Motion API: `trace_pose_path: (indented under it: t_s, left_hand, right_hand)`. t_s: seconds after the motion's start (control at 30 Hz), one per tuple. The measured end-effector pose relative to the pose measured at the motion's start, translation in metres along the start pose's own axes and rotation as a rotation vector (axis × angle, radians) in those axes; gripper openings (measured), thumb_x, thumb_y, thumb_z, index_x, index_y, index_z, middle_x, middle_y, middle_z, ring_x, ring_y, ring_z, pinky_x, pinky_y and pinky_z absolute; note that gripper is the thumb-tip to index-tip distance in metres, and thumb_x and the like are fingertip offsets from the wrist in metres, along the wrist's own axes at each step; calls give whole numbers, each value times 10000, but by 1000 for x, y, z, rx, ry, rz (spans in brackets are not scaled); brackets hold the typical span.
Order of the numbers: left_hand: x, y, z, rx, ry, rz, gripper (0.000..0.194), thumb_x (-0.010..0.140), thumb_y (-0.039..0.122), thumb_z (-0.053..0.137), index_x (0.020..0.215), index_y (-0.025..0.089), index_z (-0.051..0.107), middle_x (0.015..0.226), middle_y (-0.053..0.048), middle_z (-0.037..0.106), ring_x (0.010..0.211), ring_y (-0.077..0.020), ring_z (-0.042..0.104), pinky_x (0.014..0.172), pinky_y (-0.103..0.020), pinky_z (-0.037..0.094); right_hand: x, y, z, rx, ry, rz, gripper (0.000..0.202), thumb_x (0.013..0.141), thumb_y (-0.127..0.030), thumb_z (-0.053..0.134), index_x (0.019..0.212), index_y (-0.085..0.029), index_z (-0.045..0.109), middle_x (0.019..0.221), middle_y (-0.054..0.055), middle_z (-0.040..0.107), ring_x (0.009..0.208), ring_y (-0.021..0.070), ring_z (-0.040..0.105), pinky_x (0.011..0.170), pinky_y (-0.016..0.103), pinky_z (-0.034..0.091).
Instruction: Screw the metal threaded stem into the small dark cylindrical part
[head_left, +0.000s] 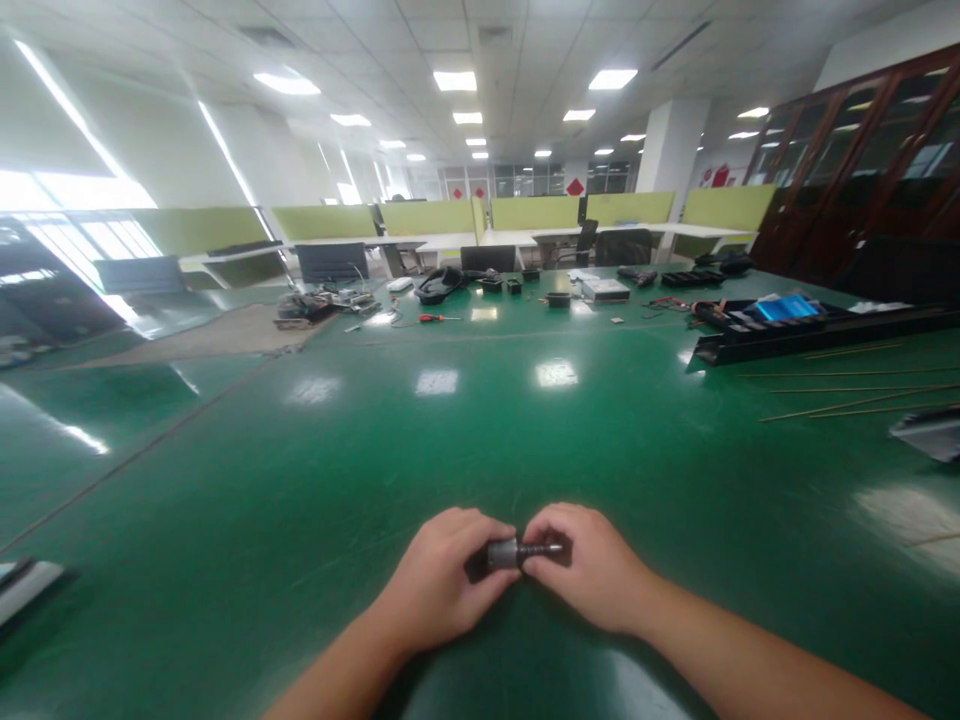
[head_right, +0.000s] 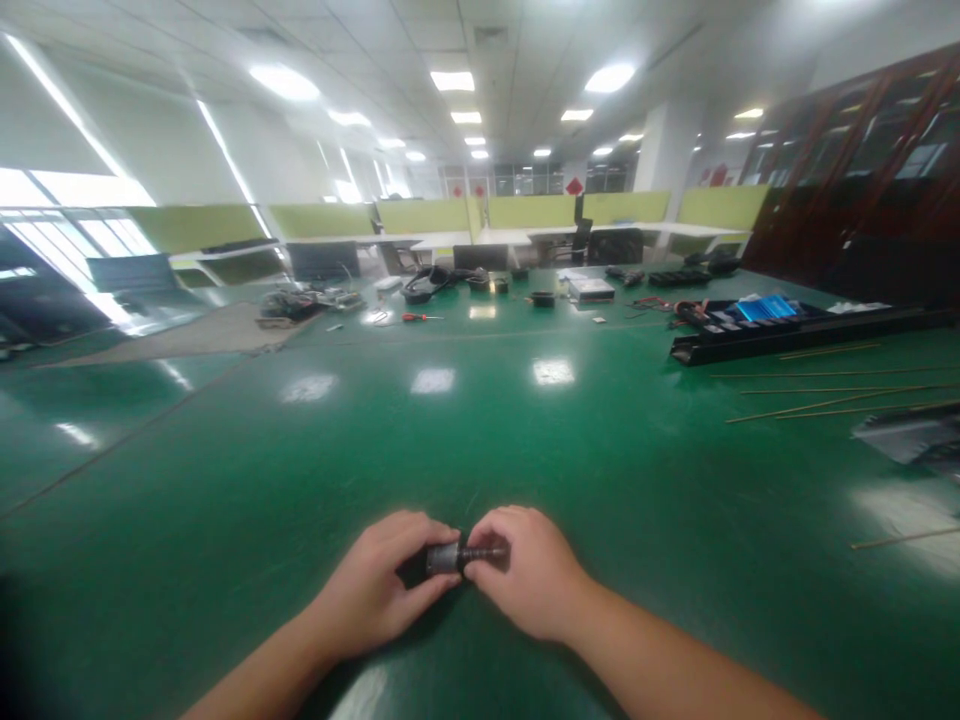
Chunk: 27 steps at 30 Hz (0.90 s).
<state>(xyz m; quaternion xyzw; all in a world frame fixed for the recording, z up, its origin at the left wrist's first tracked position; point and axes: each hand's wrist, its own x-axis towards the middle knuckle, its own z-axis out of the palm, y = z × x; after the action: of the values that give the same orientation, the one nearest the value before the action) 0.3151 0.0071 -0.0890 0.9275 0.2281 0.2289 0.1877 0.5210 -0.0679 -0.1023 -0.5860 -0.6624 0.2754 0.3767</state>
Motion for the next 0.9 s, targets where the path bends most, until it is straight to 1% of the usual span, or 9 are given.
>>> trace_pose_path:
  t_s: [0.23,0.43,0.7,0.9]
  left_hand:
    - [-1,0,1,28,15,5,223,857,276,670,1074,242,635,899,-29,676,813,-198,601,736,-322,434]
    - [-2,2,-1,46,-2,12,210,878,309,657,1073,237,634,889,-37,673,798,-199,595,720,-321,432]
    - [-1,3,-3,61,12,32,215,883,310,647,1083,231,633,906,-55,679,809,-207,604,734,-324,445]
    - [-1,3,-4,59,12,34,225,880,303,659,1095,250,619,916,-34,679,819,-204,601,745,-330,446]
  right_hand:
    - [1,-3,-1,-2,-3,33,191,679,-118,735,834,-221,690,837,-19,695,815,179,594,733,270,402]
    - [0,-2,1,18,2,27,160,697,-124,730,820,-218,690,819,-19,693,798,172,597,713,260,406]
    - [0,-2,1,18,2,25,121,714,-149,723,809,-220,698,791,-18,691,759,165,594,676,249,401]
    - [0,-2,0,9,0,29,114,713,-151,725,800,-220,696,784,-21,694,751,163,597,683,253,400]
